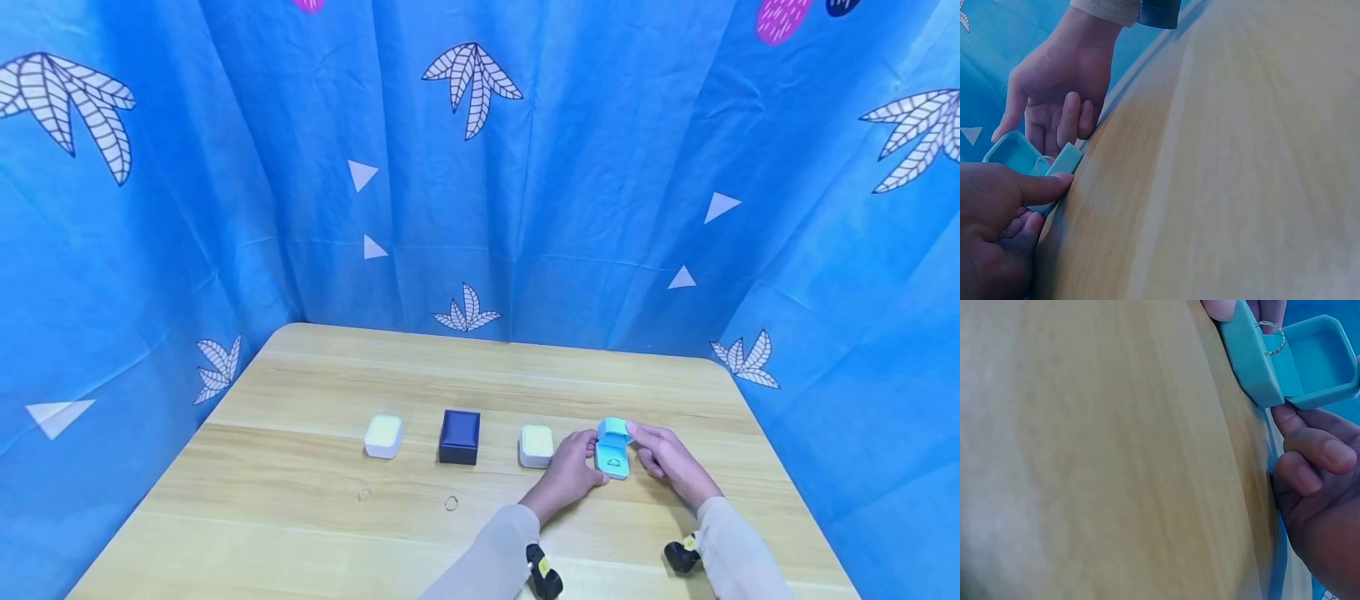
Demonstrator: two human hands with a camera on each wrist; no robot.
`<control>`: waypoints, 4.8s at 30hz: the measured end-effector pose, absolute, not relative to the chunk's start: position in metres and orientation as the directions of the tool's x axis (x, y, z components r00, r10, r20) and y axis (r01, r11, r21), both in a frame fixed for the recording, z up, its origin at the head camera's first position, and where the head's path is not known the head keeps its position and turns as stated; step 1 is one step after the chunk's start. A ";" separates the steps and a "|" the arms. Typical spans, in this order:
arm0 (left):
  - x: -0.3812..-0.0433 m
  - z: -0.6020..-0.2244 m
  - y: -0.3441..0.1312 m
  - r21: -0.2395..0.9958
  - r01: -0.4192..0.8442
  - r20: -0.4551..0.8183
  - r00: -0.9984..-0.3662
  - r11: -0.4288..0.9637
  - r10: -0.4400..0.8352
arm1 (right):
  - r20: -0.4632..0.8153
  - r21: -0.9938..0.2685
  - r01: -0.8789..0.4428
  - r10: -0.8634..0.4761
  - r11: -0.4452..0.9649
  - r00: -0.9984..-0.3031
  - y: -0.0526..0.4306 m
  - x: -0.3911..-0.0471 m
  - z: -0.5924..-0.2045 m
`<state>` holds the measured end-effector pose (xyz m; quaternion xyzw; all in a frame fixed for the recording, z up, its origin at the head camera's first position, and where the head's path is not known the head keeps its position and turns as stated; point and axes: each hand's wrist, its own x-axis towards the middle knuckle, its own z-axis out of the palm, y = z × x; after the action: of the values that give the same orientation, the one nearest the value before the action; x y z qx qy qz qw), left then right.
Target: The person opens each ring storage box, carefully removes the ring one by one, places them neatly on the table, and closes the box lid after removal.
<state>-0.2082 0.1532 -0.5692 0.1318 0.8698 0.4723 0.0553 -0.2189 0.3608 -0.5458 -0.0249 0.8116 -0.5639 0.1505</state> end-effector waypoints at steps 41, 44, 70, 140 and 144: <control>-0.207 -0.570 0.154 0.806 0.212 0.055 -0.956 0.552 0.287 | -0.075 -0.874 0.059 -0.013 0.482 -0.997 0.332 -0.176 -0.552; -0.208 -0.570 0.154 0.802 0.222 0.063 -0.955 0.555 0.290 | -0.062 -0.860 0.053 -0.001 0.508 -0.998 0.331 -0.178 -0.553; -0.211 -0.571 0.154 0.814 0.203 0.045 -0.956 0.544 0.290 | -0.091 -0.888 0.126 0.100 0.443 -0.991 0.328 -0.185 -0.558; -0.209 -0.571 0.156 0.827 0.183 0.045 -0.964 0.531 0.261 | -0.132 -0.826 0.084 -0.047 0.558 -0.990 0.321 -0.131 -0.554; -0.209 -0.570 0.156 0.826 0.189 0.052 -0.964 0.531 0.262 | -0.120 -0.821 0.042 -0.099 0.569 -0.988 0.322 -0.131 -0.556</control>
<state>-0.2087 0.1558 -0.5704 0.1291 0.8742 0.4665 0.0390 -0.1310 0.3219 -0.5555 -0.0160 0.8826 -0.4637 0.0763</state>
